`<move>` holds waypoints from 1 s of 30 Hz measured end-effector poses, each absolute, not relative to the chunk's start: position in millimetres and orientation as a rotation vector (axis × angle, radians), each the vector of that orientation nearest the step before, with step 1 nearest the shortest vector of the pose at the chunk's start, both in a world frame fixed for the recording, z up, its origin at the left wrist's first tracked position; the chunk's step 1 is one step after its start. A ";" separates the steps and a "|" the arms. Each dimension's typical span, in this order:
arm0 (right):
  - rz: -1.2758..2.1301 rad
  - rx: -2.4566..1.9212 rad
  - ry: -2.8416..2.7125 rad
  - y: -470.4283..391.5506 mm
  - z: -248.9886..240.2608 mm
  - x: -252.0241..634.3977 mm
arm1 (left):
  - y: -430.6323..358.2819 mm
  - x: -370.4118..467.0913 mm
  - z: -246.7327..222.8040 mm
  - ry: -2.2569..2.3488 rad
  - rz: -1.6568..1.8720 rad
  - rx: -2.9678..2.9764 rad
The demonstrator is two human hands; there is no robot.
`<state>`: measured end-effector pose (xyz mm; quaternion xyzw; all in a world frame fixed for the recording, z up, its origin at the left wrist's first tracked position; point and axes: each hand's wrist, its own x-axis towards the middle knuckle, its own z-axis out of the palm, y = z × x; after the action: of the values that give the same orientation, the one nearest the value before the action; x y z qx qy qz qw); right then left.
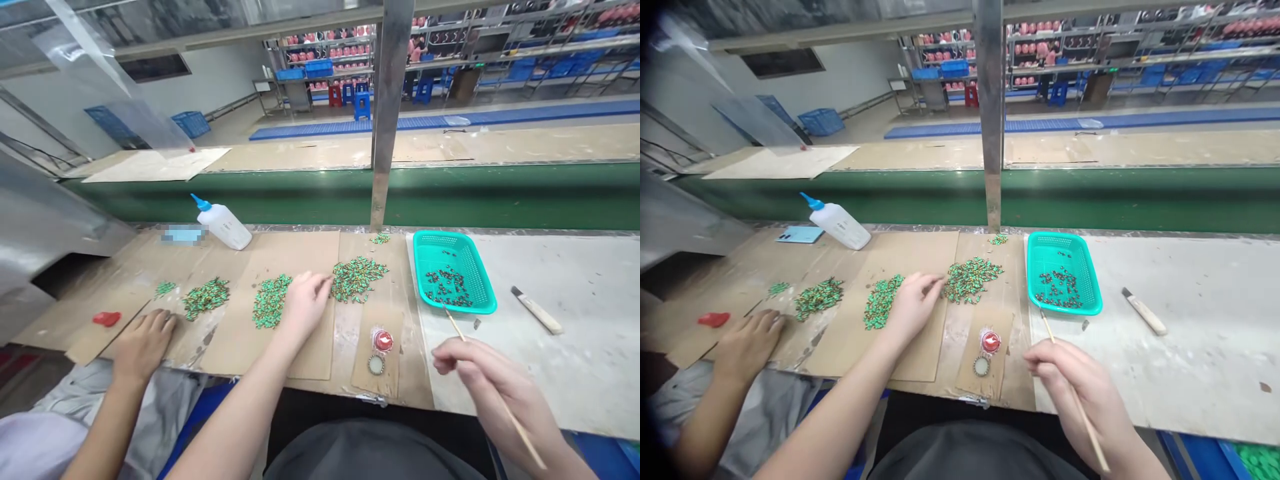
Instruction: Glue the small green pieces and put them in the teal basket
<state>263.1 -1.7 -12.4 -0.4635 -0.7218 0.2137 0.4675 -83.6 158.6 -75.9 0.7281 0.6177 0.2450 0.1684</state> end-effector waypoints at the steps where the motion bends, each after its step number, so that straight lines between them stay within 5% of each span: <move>1: 0.528 -1.147 -1.748 -3.3 -10.8 267.7 | 163.3 -98.8 -71.2 1.795 0.661 2.087; 7: 0.465 -1.314 -1.580 -9.4 2.1 280.7 | 179.9 -175.9 -45.4 1.763 0.315 2.229; 15: 0.737 -1.411 -1.356 -14.7 -14.6 271.6 | 174.5 -179.5 -53.4 1.651 0.064 2.482; 30: 0.939 -1.220 -1.304 12.8 -36.6 258.4 | 184.2 -179.4 -55.2 1.579 0.206 2.501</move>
<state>258.4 12.8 -36.6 -0.5117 -0.5470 0.3938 0.5328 -179.4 184.2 -55.2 0.8403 0.5304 0.0692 0.0883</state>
